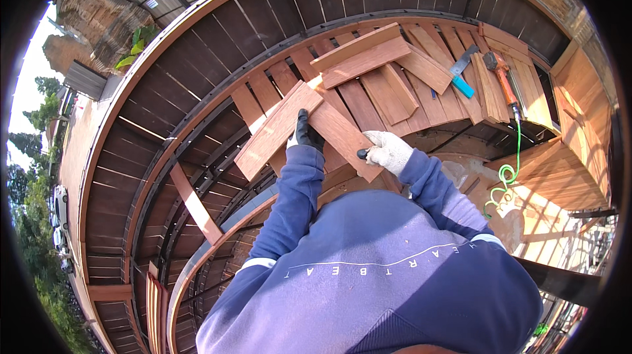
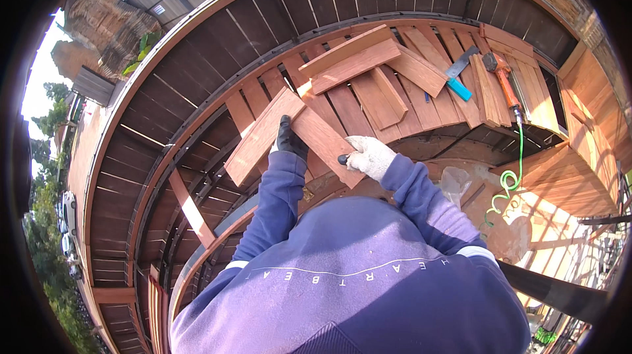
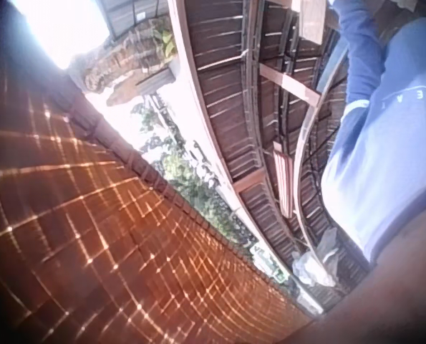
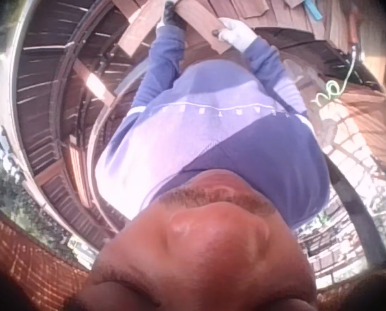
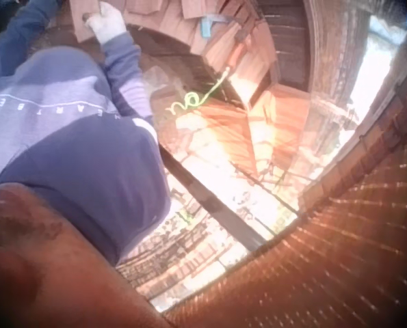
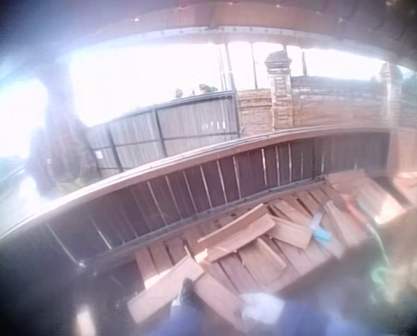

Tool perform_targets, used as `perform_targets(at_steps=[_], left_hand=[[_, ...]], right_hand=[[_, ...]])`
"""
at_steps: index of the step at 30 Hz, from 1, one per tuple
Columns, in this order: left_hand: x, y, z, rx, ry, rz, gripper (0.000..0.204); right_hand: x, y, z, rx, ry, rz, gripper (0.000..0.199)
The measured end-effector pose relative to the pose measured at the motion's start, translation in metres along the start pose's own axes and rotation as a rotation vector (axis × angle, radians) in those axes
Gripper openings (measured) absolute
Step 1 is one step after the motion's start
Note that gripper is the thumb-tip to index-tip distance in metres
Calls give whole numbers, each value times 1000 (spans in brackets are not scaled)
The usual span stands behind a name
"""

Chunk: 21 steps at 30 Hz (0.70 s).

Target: The person aligns wooden slats to form a joint, checks the alignment with a square tool, and fastens the pieces using a pneumatic nail gun.

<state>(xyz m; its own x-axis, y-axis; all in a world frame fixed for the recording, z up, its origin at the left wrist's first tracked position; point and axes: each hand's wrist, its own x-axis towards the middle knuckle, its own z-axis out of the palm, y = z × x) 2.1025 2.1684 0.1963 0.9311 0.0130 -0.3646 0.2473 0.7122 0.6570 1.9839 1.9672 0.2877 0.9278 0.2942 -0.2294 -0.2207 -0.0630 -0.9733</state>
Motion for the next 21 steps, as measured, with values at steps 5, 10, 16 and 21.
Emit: perform_targets(at_steps=[5, 10, 16, 21], left_hand=[[-21, 13, 1, -15, -58, -164, 57], [-46, 34, -1, 162, -89, -312, 43], [-73, 96, -2, 1355, -227, 435, 46], [-47, 113, 14, 2182, -357, 723, 73]], right_hand=[[6, 2, -7, -6, -36, 70, 36], [5, 4, -6, 267, -69, 123, 38], [13, 26, -21, 274, -52, 57, 63], [12, -24, -3, 403, 5, 4, 64]])
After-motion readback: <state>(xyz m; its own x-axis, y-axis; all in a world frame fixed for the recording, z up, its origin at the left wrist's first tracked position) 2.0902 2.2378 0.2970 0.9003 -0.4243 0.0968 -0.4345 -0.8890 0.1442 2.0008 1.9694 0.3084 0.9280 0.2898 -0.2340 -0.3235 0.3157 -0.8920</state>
